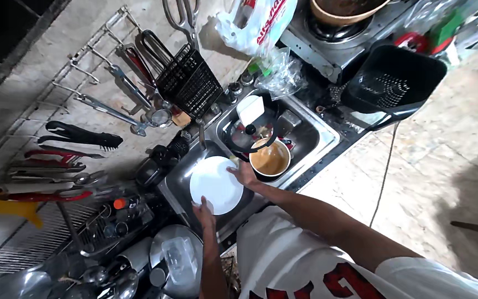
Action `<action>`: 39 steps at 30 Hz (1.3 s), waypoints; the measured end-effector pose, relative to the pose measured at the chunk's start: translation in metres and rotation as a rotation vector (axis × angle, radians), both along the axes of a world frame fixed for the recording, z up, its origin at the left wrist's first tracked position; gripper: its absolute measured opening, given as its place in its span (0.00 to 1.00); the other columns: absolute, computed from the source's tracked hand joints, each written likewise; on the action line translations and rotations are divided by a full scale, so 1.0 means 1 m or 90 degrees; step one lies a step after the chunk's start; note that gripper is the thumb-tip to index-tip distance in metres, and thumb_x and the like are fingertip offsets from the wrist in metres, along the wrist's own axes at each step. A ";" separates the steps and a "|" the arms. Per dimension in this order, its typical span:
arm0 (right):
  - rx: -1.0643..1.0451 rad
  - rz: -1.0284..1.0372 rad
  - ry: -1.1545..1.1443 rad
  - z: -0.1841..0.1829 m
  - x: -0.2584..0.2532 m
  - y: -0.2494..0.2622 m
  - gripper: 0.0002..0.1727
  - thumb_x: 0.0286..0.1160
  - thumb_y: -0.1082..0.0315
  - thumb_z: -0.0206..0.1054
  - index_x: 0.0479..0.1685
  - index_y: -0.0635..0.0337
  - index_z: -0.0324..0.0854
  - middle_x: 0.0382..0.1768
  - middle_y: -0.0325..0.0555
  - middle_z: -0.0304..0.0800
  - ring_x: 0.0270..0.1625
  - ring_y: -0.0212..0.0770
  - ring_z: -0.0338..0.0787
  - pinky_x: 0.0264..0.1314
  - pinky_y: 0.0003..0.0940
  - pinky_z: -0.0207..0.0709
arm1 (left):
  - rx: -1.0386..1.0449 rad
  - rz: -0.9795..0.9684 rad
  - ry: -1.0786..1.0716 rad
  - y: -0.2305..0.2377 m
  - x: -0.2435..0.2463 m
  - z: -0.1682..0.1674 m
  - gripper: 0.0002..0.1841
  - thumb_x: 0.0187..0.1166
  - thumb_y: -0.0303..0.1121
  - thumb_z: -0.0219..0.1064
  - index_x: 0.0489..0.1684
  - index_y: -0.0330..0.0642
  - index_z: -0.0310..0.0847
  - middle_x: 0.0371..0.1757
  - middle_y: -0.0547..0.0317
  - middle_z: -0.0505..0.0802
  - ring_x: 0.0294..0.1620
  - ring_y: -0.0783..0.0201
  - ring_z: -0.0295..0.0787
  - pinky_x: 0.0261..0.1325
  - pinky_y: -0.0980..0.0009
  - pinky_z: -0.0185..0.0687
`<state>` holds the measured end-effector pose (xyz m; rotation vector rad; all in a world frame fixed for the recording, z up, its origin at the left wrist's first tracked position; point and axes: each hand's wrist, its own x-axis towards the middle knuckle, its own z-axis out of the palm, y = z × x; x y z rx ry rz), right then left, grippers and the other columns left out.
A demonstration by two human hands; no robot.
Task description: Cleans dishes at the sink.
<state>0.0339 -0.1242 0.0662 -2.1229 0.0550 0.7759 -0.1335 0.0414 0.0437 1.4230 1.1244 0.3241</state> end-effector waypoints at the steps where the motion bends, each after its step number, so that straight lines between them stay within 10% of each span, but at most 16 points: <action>1: -0.066 0.037 -0.059 0.001 -0.002 0.002 0.30 0.84 0.45 0.65 0.64 0.67 0.82 0.56 0.65 0.91 0.63 0.63 0.90 0.70 0.61 0.80 | -0.001 0.003 -0.013 -0.002 0.000 0.001 0.33 0.86 0.29 0.64 0.89 0.31 0.53 0.79 0.33 0.75 0.75 0.51 0.78 0.76 0.56 0.77; 4: -0.180 0.215 -0.222 -0.008 -0.011 0.015 0.23 0.91 0.67 0.51 0.78 0.67 0.75 0.79 0.67 0.75 0.78 0.69 0.78 0.75 0.66 0.74 | 0.004 0.008 -0.038 -0.008 -0.001 0.004 0.37 0.88 0.31 0.62 0.92 0.33 0.44 0.85 0.34 0.69 0.81 0.50 0.72 0.81 0.55 0.73; 6: -0.142 0.329 -0.251 -0.022 -0.016 0.025 0.28 0.95 0.59 0.44 0.84 0.66 0.69 0.90 0.66 0.58 0.91 0.69 0.60 0.89 0.69 0.55 | 0.019 -0.005 -0.043 -0.013 0.002 0.008 0.36 0.90 0.33 0.59 0.93 0.34 0.42 0.87 0.34 0.67 0.83 0.51 0.71 0.83 0.56 0.71; 9: 0.027 0.443 -0.326 -0.034 -0.040 0.043 0.33 0.95 0.47 0.40 0.81 0.59 0.75 0.89 0.56 0.66 0.91 0.60 0.64 0.90 0.61 0.60 | 0.030 -0.044 -0.030 -0.024 0.010 0.010 0.29 0.95 0.38 0.49 0.90 0.31 0.51 0.80 0.35 0.75 0.76 0.55 0.78 0.79 0.59 0.75; 12: 0.129 0.587 -0.274 -0.017 -0.070 0.045 0.27 0.89 0.55 0.53 0.78 0.63 0.77 0.87 0.57 0.68 0.90 0.60 0.64 0.88 0.64 0.60 | 0.019 -0.020 0.002 -0.028 0.020 0.008 0.34 0.95 0.54 0.34 0.70 0.31 0.74 0.53 0.44 0.89 0.51 0.61 0.88 0.57 0.59 0.88; 17: 0.124 0.741 -0.208 -0.005 -0.075 -0.005 0.27 0.88 0.56 0.59 0.77 0.64 0.76 0.85 0.62 0.70 0.88 0.65 0.67 0.85 0.66 0.64 | 0.003 -0.004 0.107 -0.008 0.011 -0.002 0.27 0.94 0.44 0.51 0.79 0.29 0.68 0.69 0.32 0.84 0.66 0.49 0.85 0.70 0.50 0.82; 23: 0.064 0.702 -0.495 -0.018 -0.051 -0.026 0.16 0.86 0.78 0.53 0.62 0.66 0.85 0.63 0.65 0.89 0.65 0.68 0.89 0.63 0.62 0.84 | -0.157 0.028 0.082 -0.005 0.012 0.025 0.21 0.90 0.29 0.53 0.78 0.30 0.66 0.69 0.36 0.83 0.63 0.51 0.84 0.65 0.54 0.82; 26: 0.086 0.672 -0.463 0.000 -0.039 -0.011 0.12 0.83 0.76 0.60 0.55 0.66 0.86 0.55 0.65 0.91 0.57 0.68 0.92 0.55 0.65 0.85 | -0.280 0.038 0.002 0.004 0.021 0.029 0.31 0.95 0.54 0.35 0.83 0.41 0.63 0.70 0.42 0.85 0.62 0.51 0.87 0.59 0.52 0.86; 29: 0.074 0.566 -0.263 0.033 -0.020 0.005 0.20 0.78 0.59 0.70 0.59 0.67 0.85 0.55 0.67 0.91 0.61 0.69 0.89 0.67 0.70 0.76 | -0.342 -0.001 -0.076 0.016 0.029 -0.001 0.49 0.80 0.75 0.18 0.95 0.50 0.45 0.89 0.45 0.68 0.83 0.47 0.70 0.78 0.43 0.72; 35: 0.282 0.119 0.050 0.007 0.022 0.010 0.32 0.55 0.43 0.87 0.53 0.58 0.91 0.48 0.48 0.96 0.55 0.42 0.94 0.68 0.49 0.85 | -0.264 -0.038 -0.112 0.019 -0.002 -0.048 0.25 0.92 0.38 0.56 0.83 0.39 0.58 0.70 0.46 0.84 0.67 0.57 0.84 0.70 0.55 0.83; 39: 0.245 -0.036 0.046 -0.038 0.018 0.010 0.36 0.59 0.38 0.83 0.62 0.54 0.89 0.52 0.50 0.96 0.57 0.44 0.94 0.69 0.50 0.85 | -0.322 -0.020 -0.149 0.014 -0.015 -0.024 0.37 0.80 0.25 0.69 0.88 0.44 0.52 0.70 0.40 0.85 0.65 0.48 0.88 0.65 0.45 0.87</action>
